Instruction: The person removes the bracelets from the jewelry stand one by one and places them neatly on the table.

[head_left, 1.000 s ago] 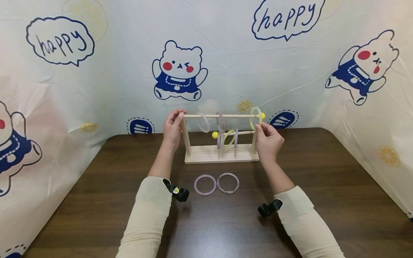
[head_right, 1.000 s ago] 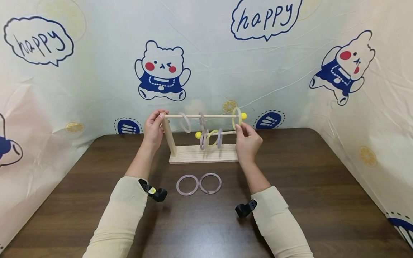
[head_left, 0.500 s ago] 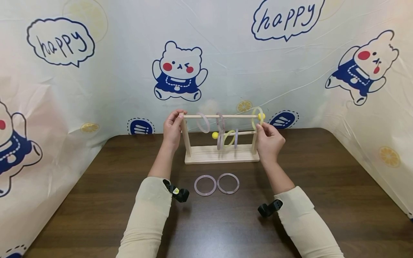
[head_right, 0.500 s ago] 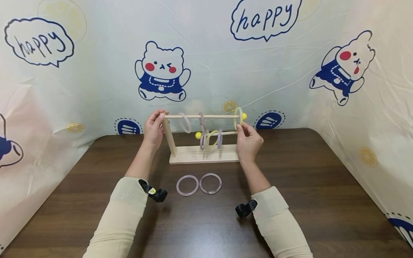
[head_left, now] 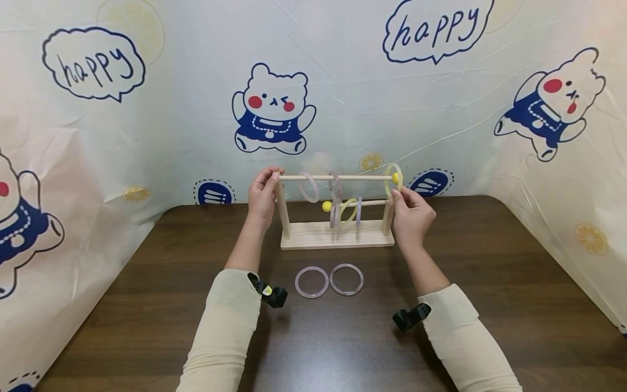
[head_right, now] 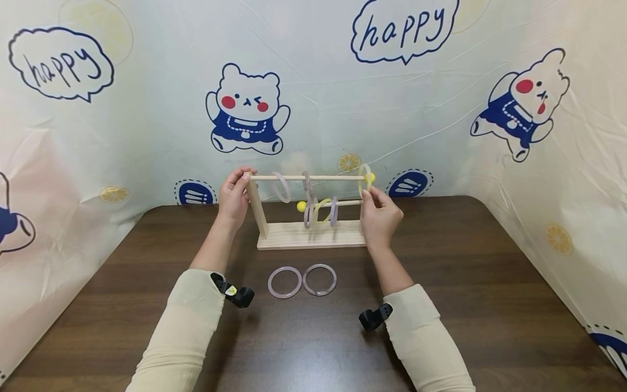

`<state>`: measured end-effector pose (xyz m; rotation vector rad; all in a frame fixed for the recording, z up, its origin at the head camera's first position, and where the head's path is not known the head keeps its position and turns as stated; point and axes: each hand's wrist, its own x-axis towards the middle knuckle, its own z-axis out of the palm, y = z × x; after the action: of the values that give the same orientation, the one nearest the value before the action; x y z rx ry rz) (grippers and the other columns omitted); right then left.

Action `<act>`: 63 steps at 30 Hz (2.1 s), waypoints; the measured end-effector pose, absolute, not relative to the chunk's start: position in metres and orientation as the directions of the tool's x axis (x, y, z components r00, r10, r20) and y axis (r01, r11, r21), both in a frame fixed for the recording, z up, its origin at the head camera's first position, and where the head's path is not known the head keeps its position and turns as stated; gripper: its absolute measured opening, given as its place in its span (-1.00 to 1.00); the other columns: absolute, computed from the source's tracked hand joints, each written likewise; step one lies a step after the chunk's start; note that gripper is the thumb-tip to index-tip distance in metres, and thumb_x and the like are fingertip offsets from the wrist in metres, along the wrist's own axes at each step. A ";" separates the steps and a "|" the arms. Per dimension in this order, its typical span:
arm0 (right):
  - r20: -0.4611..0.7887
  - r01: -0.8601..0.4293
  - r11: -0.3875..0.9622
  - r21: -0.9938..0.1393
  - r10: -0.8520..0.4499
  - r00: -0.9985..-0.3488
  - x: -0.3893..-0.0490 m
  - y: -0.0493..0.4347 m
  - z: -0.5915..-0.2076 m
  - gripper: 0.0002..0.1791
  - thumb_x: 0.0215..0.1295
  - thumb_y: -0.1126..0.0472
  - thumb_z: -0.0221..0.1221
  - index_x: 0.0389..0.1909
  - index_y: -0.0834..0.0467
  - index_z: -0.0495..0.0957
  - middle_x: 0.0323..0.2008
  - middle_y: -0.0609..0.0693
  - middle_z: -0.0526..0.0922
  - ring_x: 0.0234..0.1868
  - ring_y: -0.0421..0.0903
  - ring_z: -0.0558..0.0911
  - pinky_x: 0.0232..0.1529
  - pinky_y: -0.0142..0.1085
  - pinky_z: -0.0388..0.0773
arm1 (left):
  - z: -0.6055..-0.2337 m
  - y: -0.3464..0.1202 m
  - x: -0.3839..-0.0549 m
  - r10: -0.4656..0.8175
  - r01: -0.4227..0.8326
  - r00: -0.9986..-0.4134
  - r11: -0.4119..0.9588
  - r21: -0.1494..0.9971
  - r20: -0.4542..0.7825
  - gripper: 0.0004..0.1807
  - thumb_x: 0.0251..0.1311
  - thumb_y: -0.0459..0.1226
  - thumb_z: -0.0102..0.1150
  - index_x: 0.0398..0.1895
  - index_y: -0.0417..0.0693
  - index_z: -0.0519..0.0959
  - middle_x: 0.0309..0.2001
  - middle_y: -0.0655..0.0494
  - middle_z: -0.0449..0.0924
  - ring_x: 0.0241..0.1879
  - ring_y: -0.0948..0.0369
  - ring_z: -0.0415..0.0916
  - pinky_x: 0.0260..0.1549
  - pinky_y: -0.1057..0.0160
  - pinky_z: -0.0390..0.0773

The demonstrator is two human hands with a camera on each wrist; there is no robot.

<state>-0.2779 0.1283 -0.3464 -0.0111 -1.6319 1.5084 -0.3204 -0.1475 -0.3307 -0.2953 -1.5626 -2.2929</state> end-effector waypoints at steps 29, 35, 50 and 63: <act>0.593 -0.571 0.257 -0.780 0.595 -0.543 -0.283 0.141 -0.354 -0.83 -0.03 0.36 0.37 -0.40 0.37 0.67 -0.44 0.24 0.66 -0.53 -0.38 0.55 -0.46 -0.54 0.45 | -0.330 -0.148 -0.320 -0.165 0.374 -0.927 -0.322 0.870 0.338 -0.90 0.33 -0.36 -0.04 -0.24 -0.03 0.49 -0.21 0.16 0.53 -0.16 0.23 0.37 -0.09 0.25 0.33; 0.615 -0.611 0.247 -0.752 0.595 -0.517 -0.282 0.142 -0.345 -0.83 -0.03 0.38 0.37 -0.38 0.38 0.66 -0.41 0.24 0.66 -0.52 -0.34 0.56 -0.45 -0.52 0.46 | -0.330 -0.148 -0.321 -0.164 0.372 -0.928 -0.323 0.870 0.336 -0.91 0.32 -0.36 -0.04 -0.21 -0.07 0.49 -0.21 0.16 0.53 -0.15 0.24 0.38 -0.10 0.27 0.34; 0.617 -0.652 0.199 -0.732 0.599 -0.510 -0.272 0.142 -0.334 -0.76 -0.03 0.33 0.38 -0.35 0.40 0.65 -0.39 0.27 0.65 -0.52 -0.32 0.55 -0.43 -0.51 0.47 | -0.331 -0.148 -0.322 -0.166 0.387 -0.922 -0.340 0.857 0.350 -0.86 0.31 -0.39 -0.03 -0.28 0.00 0.52 -0.24 0.17 0.56 -0.17 0.23 0.38 -0.14 0.31 0.35; 0.603 -0.627 0.185 -0.757 0.570 -0.559 -0.270 0.148 -0.336 -0.73 0.00 0.26 0.37 -0.33 0.38 0.65 -0.36 0.29 0.65 -0.48 -0.35 0.58 -0.39 -0.51 0.49 | -0.331 -0.148 -0.321 -0.167 0.372 -0.928 -0.336 0.865 0.334 -0.88 0.32 -0.37 -0.03 -0.27 0.00 0.51 -0.23 0.18 0.54 -0.17 0.23 0.38 -0.14 0.30 0.34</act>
<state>-0.2703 0.1482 -0.3356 0.0576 -1.4960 1.5639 -0.3213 -0.1478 -0.3306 -0.2643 -1.5709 -2.3125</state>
